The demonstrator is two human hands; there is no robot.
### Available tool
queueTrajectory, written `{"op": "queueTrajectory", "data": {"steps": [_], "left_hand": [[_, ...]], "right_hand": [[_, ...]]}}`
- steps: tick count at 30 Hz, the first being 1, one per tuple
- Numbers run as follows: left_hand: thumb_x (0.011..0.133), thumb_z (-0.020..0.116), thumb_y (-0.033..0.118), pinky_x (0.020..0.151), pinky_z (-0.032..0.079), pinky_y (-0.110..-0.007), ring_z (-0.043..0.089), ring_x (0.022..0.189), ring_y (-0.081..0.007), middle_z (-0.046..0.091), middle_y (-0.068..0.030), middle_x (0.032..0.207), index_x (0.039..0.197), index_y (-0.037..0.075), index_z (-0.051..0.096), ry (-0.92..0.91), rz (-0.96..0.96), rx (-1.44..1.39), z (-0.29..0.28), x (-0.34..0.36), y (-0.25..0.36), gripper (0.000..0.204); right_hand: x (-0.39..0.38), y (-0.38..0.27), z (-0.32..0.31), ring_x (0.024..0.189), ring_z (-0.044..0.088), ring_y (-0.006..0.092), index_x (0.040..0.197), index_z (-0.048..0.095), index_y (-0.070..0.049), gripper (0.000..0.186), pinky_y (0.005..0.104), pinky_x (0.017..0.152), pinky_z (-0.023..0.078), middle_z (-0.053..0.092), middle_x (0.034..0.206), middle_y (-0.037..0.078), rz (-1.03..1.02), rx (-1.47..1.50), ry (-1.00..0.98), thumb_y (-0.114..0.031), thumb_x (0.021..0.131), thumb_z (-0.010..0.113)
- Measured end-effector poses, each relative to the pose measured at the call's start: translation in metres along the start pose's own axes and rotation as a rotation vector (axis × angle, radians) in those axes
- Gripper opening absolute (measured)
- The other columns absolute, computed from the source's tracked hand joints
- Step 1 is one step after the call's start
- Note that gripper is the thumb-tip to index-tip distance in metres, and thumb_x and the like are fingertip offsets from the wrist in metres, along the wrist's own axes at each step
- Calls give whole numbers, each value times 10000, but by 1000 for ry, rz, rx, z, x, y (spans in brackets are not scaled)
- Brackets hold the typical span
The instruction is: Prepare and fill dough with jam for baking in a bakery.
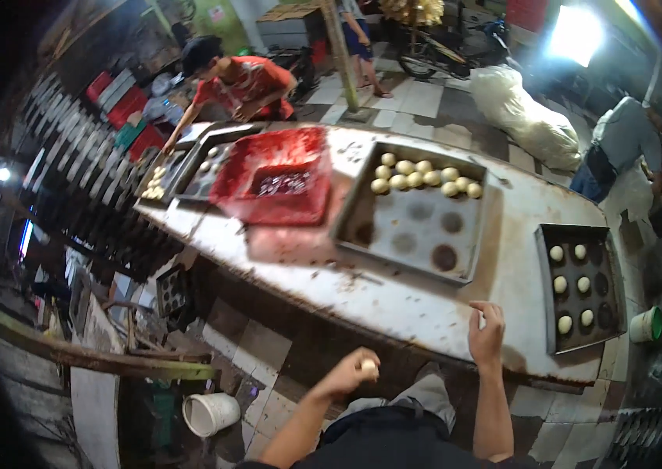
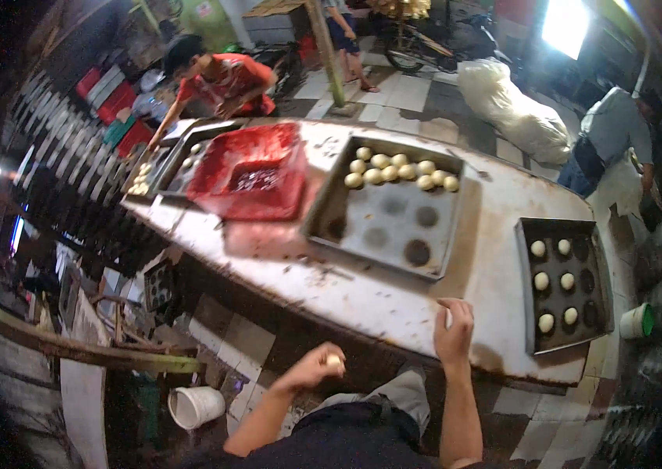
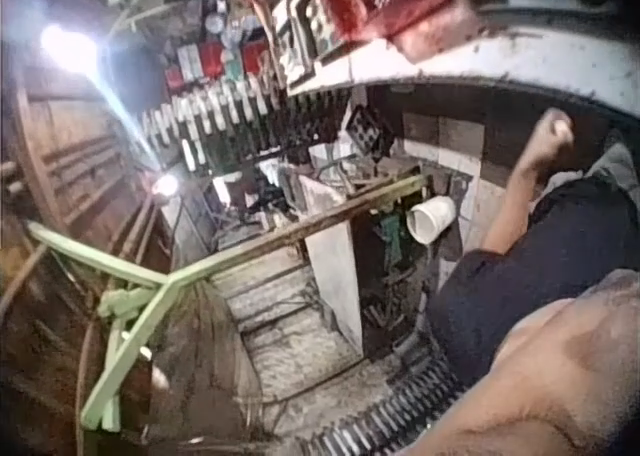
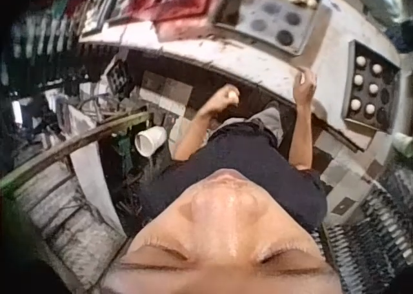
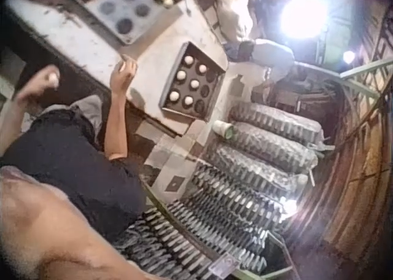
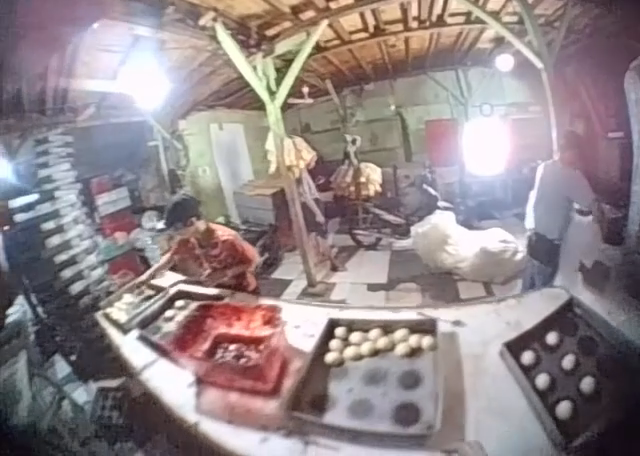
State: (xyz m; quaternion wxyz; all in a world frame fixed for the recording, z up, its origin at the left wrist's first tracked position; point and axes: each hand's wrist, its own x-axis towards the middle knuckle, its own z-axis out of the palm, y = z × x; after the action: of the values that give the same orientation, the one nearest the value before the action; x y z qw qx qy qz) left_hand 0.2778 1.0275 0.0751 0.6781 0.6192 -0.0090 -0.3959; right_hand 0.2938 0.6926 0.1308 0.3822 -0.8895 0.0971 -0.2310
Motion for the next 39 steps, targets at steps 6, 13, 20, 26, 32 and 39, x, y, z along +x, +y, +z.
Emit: {"op": "queueTrajectory", "data": {"steps": [6, 13, 20, 26, 32, 39], "left_hand": [[1036, 587, 191, 818, 605, -353, 692, 945, -212, 685, -131, 1128, 1248, -7, 580, 313, 6, -494, -36, -113, -22, 290], [1078, 529, 255, 704, 511, -266, 601, 840, -93, 639, -10, 962, 1114, 1, 652, 419, 389, -194, -95, -61, 66, 285], [1088, 483, 225, 956, 548, -363, 676, 1059, -226, 683, -133, 1182, 1292, -61, 585, 529, 435, -649, -181, -32, 111, 366], [1062, 561, 232, 916, 555, -354, 680, 1016, -173, 702, -99, 1140, 1228, -25, 639, 632, 159, -522, -241, -19, 115, 316], [1056, 577, 234, 871, 562, -322, 690, 985, -174, 714, -109, 1111, 1201, -29, 645, 669, 101, -632, -287, 4, 118, 308], [1007, 662, 237, 773, 571, -283, 682, 853, -148, 707, -83, 1020, 1184, -3, 620, 485, 40, -514, -399, 37, 157, 302]], "right_hand": [[-81, -184, 133, 1002, 652, 353, 1030, 710, -15, 154, 433, 890, 517, 694, 1038, 171, -287, 406, -418, -87, 903, 662], [-46, -209, 225, 1028, 576, 357, 1140, 638, -14, 332, 492, 923, 421, 642, 1052, 169, -767, 328, -174, -244, 902, 609], [25, -172, 272, 943, 571, 348, 1009, 613, -38, 214, 463, 877, 427, 614, 966, 156, -424, -93, -253, -231, 919, 594], [56, -103, 324, 921, 593, 322, 906, 591, -42, 125, 429, 841, 475, 621, 895, 141, -464, -459, -401, -110, 802, 608], [136, -219, 317, 809, 625, 411, 941, 556, -22, 117, 493, 710, 511, 593, 854, 198, -258, 78, -462, -109, 907, 627], [295, -312, 391, 812, 695, 393, 950, 653, -24, 95, 474, 698, 569, 673, 939, 188, -407, -377, -541, -83, 877, 637]]}}
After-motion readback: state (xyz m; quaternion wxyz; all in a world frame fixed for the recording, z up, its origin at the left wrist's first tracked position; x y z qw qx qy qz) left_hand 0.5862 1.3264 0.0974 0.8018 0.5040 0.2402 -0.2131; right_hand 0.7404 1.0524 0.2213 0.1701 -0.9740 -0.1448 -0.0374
